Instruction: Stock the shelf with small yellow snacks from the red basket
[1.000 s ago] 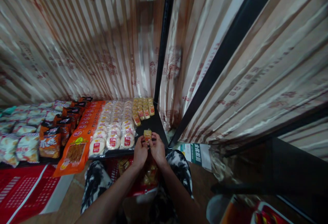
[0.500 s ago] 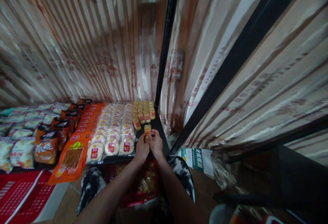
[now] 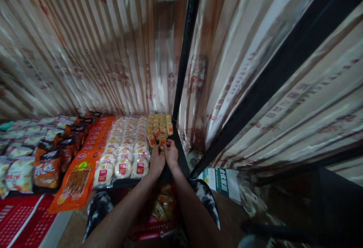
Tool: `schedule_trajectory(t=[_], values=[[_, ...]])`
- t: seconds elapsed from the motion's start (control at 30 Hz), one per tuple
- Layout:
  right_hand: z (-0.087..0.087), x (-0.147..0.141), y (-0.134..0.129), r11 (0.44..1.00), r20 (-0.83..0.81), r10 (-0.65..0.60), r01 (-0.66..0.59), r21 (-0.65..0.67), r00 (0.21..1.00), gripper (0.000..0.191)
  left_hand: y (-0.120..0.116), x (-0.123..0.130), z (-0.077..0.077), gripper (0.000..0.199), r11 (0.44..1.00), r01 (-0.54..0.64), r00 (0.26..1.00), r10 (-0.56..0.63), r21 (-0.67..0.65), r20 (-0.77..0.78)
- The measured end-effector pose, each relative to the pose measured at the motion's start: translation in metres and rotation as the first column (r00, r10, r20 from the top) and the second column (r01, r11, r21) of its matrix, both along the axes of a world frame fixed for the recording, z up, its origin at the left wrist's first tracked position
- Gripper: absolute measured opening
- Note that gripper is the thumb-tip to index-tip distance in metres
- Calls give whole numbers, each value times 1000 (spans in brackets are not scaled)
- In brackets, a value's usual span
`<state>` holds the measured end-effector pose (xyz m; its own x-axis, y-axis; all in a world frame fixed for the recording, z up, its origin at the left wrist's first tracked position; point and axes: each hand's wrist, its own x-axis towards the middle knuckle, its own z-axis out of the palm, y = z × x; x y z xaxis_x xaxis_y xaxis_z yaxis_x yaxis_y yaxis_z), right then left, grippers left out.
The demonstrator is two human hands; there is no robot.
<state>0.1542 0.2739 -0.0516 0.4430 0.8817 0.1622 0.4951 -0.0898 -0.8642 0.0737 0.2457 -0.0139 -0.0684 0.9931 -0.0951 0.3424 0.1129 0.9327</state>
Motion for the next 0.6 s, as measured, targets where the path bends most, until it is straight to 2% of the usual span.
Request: schedule_trajectory(t=[0.43,0.6], values=[[3,-7,19,999,101,19,-16,-34,995,19,10,-8,-4,47,999,-43,999,43,1,-22],[0,-9,22,1000,126,28,-28,-1,992,19,13,-10,-6,45,999,-45,999,45,11,-12]])
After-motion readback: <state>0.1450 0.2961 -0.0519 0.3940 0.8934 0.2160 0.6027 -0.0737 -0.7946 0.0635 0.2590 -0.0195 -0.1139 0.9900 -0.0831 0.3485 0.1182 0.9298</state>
